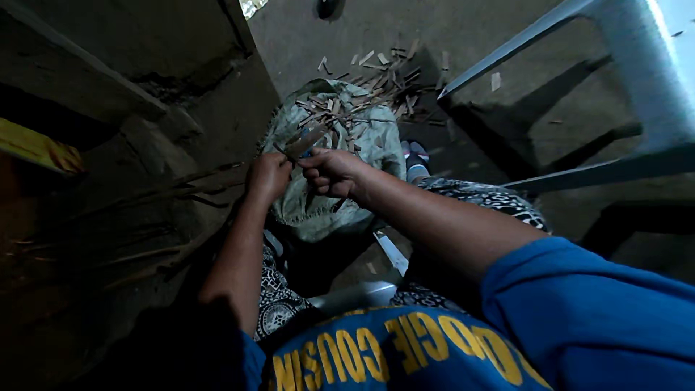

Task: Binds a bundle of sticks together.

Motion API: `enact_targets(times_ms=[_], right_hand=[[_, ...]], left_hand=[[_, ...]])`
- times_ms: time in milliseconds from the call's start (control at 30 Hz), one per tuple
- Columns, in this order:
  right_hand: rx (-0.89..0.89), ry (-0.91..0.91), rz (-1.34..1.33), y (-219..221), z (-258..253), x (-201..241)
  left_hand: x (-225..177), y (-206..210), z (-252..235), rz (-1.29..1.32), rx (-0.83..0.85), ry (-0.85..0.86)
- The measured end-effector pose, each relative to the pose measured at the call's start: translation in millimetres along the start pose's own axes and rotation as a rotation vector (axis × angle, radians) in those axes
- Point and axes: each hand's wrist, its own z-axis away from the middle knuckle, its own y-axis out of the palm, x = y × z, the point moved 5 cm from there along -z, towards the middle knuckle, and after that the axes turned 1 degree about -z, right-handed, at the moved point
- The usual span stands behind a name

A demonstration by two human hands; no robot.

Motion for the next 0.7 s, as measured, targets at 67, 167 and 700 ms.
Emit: enact_targets(times_ms=[67, 167, 700], right_hand=[[-0.065, -0.018, -0.013, -3, -3, 3], [-0.106, -0.04, -0.078, -5, -5, 5], [-0.224, -0.136, 0.207, -12, -4, 13]], left_hand=[[-14, 6, 5, -0.172, -0.076, -0.002], [-28, 16, 12, -0.325, -0.114, 0.024], [-22, 13, 7, -0.367, -0.183, 0.002]])
